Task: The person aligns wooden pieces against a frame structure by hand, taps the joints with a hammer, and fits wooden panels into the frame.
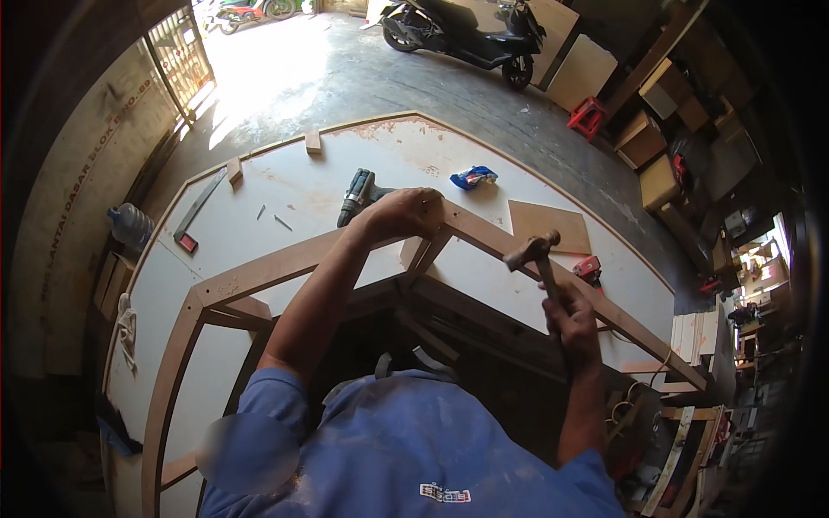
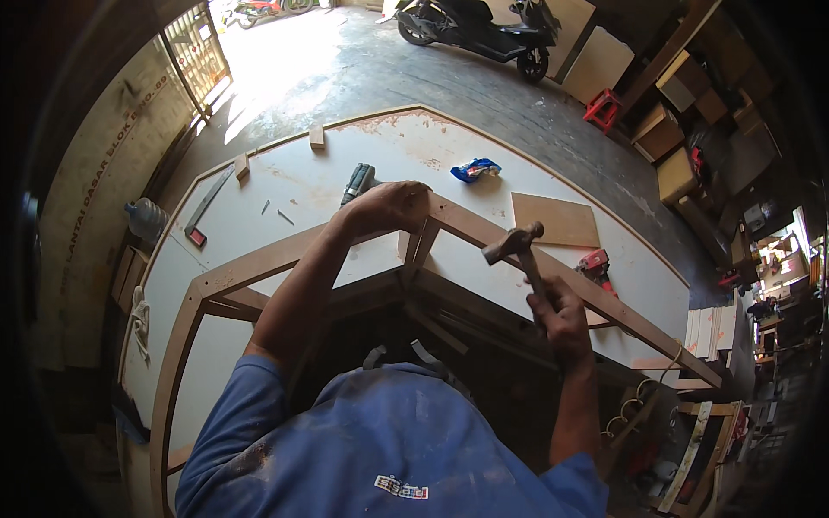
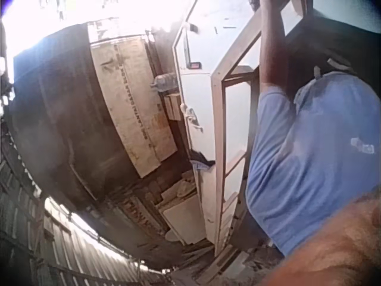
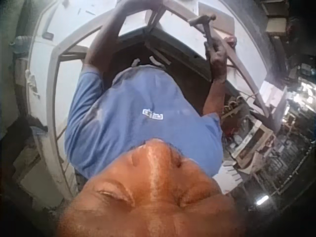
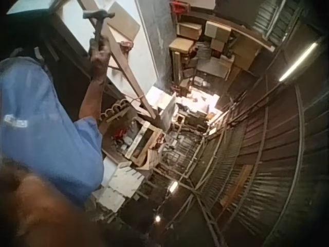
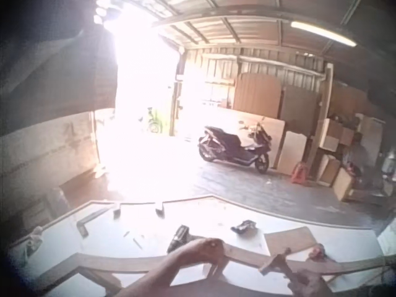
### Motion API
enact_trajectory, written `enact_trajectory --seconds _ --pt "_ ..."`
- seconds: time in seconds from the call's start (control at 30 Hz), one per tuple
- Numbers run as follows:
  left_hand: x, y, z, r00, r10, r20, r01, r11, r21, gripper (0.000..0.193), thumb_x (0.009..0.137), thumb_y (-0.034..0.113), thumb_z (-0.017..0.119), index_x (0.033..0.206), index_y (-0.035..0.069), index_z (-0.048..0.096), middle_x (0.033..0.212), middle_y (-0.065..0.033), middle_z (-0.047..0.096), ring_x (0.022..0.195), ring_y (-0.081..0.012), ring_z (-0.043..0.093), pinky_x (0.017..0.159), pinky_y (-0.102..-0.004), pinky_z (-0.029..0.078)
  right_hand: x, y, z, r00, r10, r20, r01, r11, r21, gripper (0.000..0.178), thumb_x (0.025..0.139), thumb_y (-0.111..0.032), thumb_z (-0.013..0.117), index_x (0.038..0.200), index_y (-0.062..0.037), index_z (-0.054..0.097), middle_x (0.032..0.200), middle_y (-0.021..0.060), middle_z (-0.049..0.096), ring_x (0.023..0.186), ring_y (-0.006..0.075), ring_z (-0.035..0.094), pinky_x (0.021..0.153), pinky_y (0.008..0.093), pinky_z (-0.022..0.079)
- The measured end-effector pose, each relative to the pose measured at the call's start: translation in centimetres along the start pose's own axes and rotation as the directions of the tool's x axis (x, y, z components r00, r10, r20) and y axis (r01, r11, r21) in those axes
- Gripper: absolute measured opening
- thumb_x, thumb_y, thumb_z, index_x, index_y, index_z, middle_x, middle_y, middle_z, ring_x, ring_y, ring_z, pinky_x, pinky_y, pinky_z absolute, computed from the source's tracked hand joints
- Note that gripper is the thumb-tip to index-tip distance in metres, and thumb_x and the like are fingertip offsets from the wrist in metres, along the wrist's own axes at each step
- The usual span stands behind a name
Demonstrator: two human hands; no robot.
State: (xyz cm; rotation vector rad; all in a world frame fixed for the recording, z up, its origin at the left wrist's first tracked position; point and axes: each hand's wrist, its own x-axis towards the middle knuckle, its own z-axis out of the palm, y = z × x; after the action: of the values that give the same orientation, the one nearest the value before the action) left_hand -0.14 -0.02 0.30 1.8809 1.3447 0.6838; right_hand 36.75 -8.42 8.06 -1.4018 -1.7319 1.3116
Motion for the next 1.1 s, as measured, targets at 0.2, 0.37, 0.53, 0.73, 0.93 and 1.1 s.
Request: enact_trajectory --seconds 0.2,0.37,0.53,0.73,0.93,1.1 --pt "0.9 -1.3 0.4 1.000 -0.015 -0.024 0.017 0.996 0.087 0.056 0.073 0.023 0.072 0.125 0.005 0.062 0.107 -0.0194 0.069 0.102 -0.0355 0.066 0.090 -0.0406 0.052 8.5 -4.0 -1.2 0.998 0.056 0.013 -0.055 0.998 -0.037 0.036 0.103 -0.027 0.057 0.128 -0.0003 0.057 0.064 -0.0038 0.048 0.048 0.0025 0.041 0.042 0.0203 0.033" --pt "0.5 -1.2 1.3 0.984 0.074 -0.162 -0.055 0.992 0.114 0.043 0.072 0.024 0.072 0.110 0.007 0.064 0.095 -0.0187 0.068 0.092 -0.0372 0.067 0.081 -0.0443 0.052 15.4 -4.5 -2.5 0.974 0.123 0.193 -0.093 0.983 -0.158 0.036 0.104 -0.027 0.056 0.128 -0.0009 0.057 0.064 -0.0035 0.049 0.045 0.0031 0.042 0.040 0.0200 0.035" --pt "0.7 -1.6 1.3 0.978 0.093 -0.185 -0.071 0.990 0.119 0.034 0.071 0.025 0.072 0.099 0.007 0.063 0.089 -0.0185 0.067 0.088 -0.0383 0.067 0.077 -0.0459 0.052 20.0 -3.5 -1.9 0.914 0.228 0.335 -0.165 0.964 -0.208 0.033 0.104 -0.025 0.056 0.124 -0.0002 0.060 0.062 -0.0035 0.048 0.045 0.0037 0.043 0.040 0.0211 0.036" --pt "0.9 -1.1 1.2 0.990 0.057 -0.132 -0.040 0.991 0.130 0.036 0.072 0.022 0.072 0.102 0.005 0.062 0.091 -0.0182 0.066 0.089 -0.0368 0.066 0.080 -0.0456 0.051 23.3 -3.7 -2.7 0.837 0.252 0.485 -0.154 0.960 -0.233 0.036 0.103 -0.025 0.057 0.128 0.0008 0.059 0.062 -0.0036 0.049 0.044 0.0042 0.043 0.038 0.0220 0.036" --pt "1.1 -1.2 1.1 0.983 0.063 -0.170 -0.040 0.990 0.137 0.040 0.071 0.022 0.073 0.106 0.005 0.065 0.092 -0.0182 0.068 0.091 -0.0361 0.067 0.080 -0.0441 0.052 26.0 -2.4 -2.0 0.840 0.227 0.493 -0.139 0.968 -0.208 0.031 0.102 -0.023 0.059 0.124 -0.0011 0.062 0.061 -0.0033 0.049 0.043 0.0045 0.042 0.037 0.0225 0.036" --pt "1.0 -0.8 1.0 0.988 0.030 -0.150 -0.011 0.991 0.131 0.041 0.070 0.022 0.073 0.107 0.004 0.067 0.092 -0.0182 0.069 0.090 -0.0354 0.068 0.081 -0.0432 0.052 26.2 -3.0 -3.1 0.733 0.309 0.606 -0.170 0.946 -0.276 0.033 0.101 -0.025 0.061 0.124 -0.0017 0.062 0.060 -0.0030 0.049 0.043 0.0045 0.041 0.037 0.0222 0.033"
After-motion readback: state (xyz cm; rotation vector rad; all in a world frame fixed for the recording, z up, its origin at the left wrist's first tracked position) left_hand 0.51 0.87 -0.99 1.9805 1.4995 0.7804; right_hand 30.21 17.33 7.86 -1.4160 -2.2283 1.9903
